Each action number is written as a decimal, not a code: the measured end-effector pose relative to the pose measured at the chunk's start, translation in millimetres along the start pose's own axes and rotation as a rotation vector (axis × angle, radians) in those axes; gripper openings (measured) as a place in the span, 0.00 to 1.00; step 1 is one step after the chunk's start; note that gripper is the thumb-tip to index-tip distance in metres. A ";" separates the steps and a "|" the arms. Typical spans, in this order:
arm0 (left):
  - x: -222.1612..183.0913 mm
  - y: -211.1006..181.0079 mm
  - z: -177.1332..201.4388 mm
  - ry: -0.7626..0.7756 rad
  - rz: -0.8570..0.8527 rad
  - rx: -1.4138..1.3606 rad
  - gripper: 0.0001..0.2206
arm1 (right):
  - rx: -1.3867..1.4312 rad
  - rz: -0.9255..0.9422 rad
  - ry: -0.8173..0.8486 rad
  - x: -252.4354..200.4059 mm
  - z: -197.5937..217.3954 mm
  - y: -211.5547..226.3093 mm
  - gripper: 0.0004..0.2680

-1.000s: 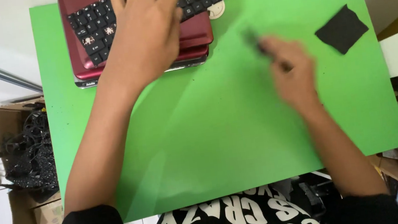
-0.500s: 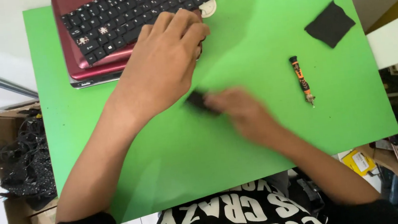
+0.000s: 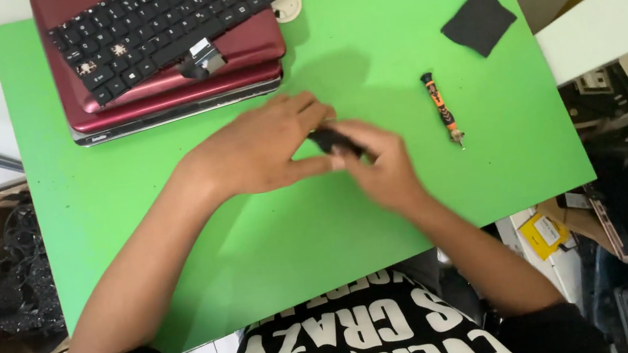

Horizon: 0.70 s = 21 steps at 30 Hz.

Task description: Repairing laptop components by disassembling the chassis and handling the keyboard.

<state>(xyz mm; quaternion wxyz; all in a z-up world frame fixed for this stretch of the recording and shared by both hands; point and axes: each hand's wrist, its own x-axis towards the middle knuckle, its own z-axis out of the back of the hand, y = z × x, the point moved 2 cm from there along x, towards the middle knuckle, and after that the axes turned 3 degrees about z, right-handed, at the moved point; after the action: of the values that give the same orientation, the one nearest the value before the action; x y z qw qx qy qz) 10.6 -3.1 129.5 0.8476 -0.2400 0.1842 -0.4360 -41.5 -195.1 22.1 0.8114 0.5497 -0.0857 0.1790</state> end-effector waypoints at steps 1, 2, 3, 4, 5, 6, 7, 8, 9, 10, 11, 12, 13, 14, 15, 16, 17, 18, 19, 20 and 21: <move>4.0 3.7 -4.3 0.004 -0.004 0.002 0.25 | -0.001 -0.002 -0.006 -3.3 4.9 -11.3 0.14; 9.0 7.9 -8.7 0.029 0.019 -0.001 0.21 | 0.119 -0.093 0.029 -6.3 9.5 -24.7 0.13; 14.3 12.1 -13.0 0.053 0.041 -0.003 0.19 | 0.239 -0.182 0.065 -9.4 14.0 -38.0 0.12; 17.1 19.2 -16.6 0.061 0.032 0.000 0.19 | 0.238 -0.185 0.053 -2.7 24.4 -28.0 0.12; 20.2 28.3 -20.4 0.081 0.109 -0.017 0.17 | 0.180 -0.131 0.060 4.4 34.7 -17.0 0.10; 22.7 37.7 -24.5 0.099 0.190 -0.036 0.15 | 0.124 -0.078 0.072 12.1 44.9 -6.6 0.08; 23.0 37.0 -22.8 0.103 0.186 -0.034 0.15 | 0.123 -0.081 0.066 18.2 66.8 -26.1 0.08; 20.5 37.6 -20.5 0.087 0.214 -0.009 0.14 | -0.130 -0.033 -0.047 26.5 89.4 -44.9 0.06; 17.6 38.0 -18.0 0.070 0.242 0.017 0.14 | -0.382 0.018 -0.160 34.6 111.2 -62.6 0.04; 17.2 42.1 -21.0 0.073 0.243 0.018 0.14 | -0.380 0.016 -0.161 36.8 132.8 -81.1 0.04; 16.8 45.4 -23.3 0.064 0.238 0.050 0.14 | -0.666 0.051 -0.190 38.8 155.1 -97.7 0.07; 18.6 49.2 -21.8 0.047 0.229 0.092 0.14 | -0.954 0.095 -0.225 45.2 178.9 -113.5 0.11; 16.3 49.9 -21.6 0.043 0.226 0.103 0.14 | -0.954 0.102 -0.235 46.4 185.3 -119.7 0.11; 15.5 51.4 -21.1 0.079 0.268 0.094 0.16 | -1.024 -0.002 -0.211 48.6 194.2 -127.2 0.13; 15.1 52.5 -20.7 0.115 0.309 0.084 0.17 | -1.092 -0.108 -0.186 50.6 203.7 -134.7 0.16; 15.2 53.5 -20.8 0.114 0.299 0.097 0.17 | -1.095 -0.108 -0.202 48.6 202.0 -145.3 0.16; 16.2 54.8 -21.4 0.121 0.315 0.084 0.17 | -1.089 -0.147 -0.174 47.0 200.9 -157.7 0.16; 19.6 55.6 -21.5 0.134 0.324 0.075 0.18 | -1.082 -0.195 -0.152 42.0 201.4 -170.2 0.16; 19.8 52.5 -19.9 0.139 0.307 0.091 0.18 | -1.085 -0.204 -0.174 41.7 197.4 -168.8 0.16; 19.4 50.1 -19.8 0.140 0.320 0.089 0.17 | -1.051 -0.168 -0.209 39.7 193.0 -166.9 0.13; 19.1 48.2 -19.9 0.140 0.332 0.087 0.16 | -1.017 -0.130 -0.244 38.0 188.4 -165.5 0.12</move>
<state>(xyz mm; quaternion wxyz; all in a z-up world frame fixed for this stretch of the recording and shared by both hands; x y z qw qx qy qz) 42.2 0.5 83.9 0.9026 -0.1384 0.2609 -0.3132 68.0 -416.3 -35.9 0.9692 0.1076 -0.2213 -0.0014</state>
